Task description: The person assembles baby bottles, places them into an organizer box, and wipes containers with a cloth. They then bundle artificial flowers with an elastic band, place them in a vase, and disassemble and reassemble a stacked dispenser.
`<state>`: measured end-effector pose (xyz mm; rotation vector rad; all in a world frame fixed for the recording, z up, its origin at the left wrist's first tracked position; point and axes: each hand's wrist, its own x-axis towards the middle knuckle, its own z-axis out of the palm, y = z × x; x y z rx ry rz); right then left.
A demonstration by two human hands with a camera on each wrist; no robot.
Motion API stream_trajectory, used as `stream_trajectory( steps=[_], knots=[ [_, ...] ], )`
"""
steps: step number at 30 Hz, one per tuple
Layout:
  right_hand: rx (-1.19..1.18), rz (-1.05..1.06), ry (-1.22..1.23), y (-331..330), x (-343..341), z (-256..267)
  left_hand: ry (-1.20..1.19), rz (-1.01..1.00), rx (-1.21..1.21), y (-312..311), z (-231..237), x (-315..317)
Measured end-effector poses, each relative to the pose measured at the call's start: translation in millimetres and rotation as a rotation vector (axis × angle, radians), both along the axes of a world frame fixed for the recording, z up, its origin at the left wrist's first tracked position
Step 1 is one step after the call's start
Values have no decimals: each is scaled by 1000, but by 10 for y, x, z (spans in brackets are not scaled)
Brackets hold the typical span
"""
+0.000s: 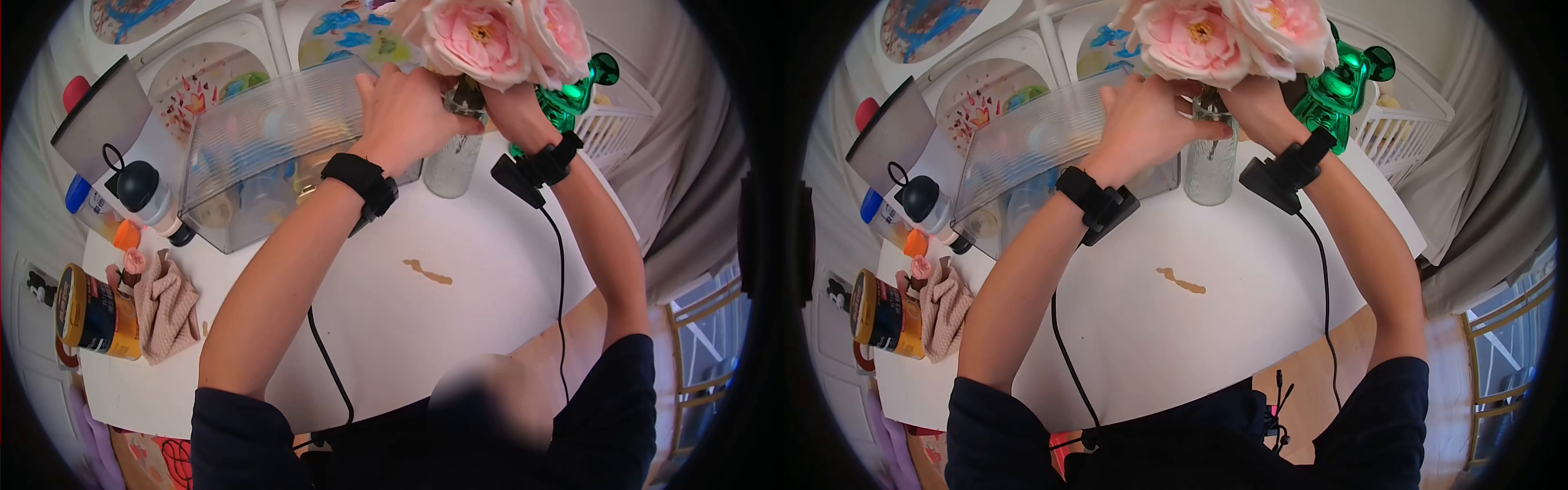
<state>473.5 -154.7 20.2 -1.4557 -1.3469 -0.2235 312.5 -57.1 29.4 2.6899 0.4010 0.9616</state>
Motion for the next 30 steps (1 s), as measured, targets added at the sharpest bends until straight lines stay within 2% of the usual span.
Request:
stream_trajectory(
  steps=[2,3,5,7,8,10,14,16,18,23,26,28,29,30],
  knots=[
    [113,83,-7,-11,91,-106,38,6,-18,-5,11,-6],
    [-3,68,-78,-95,93,-59,14,-6,-24,-3,0,-5],
    [5,53,-87,-130,8,-142,-15,-19,-26,21,-67,25],
    [31,73,-152,-190,19,-265,-289,-64,12,30,-130,52],
    [33,73,-156,-214,40,-257,-294,-65,14,51,-154,67],
    [-185,42,55,-251,72,-245,-38,-26,-49,-11,-33,-29],
    [-128,83,-124,-302,183,-392,-140,-33,-12,41,-143,22],
    [-165,81,-87,-389,171,-360,-219,-10,25,41,-178,26],
    [-310,-27,-43,-406,187,-344,-204,-25,24,57,-192,28],
    [-126,30,-151,-328,191,-490,-228,-11,99,84,-199,24],
    [-113,-9,-156,-319,119,-485,-203,-3,171,101,66,-177],
    [-178,-144,-298,-317,112,-495,240,197,151,121,393,-355],
    [-279,-250,-397,-315,102,-465,284,275,161,116,519,-400],
    [-278,-253,-393,-284,95,-442,287,271,164,195,541,-388]
  ],
)
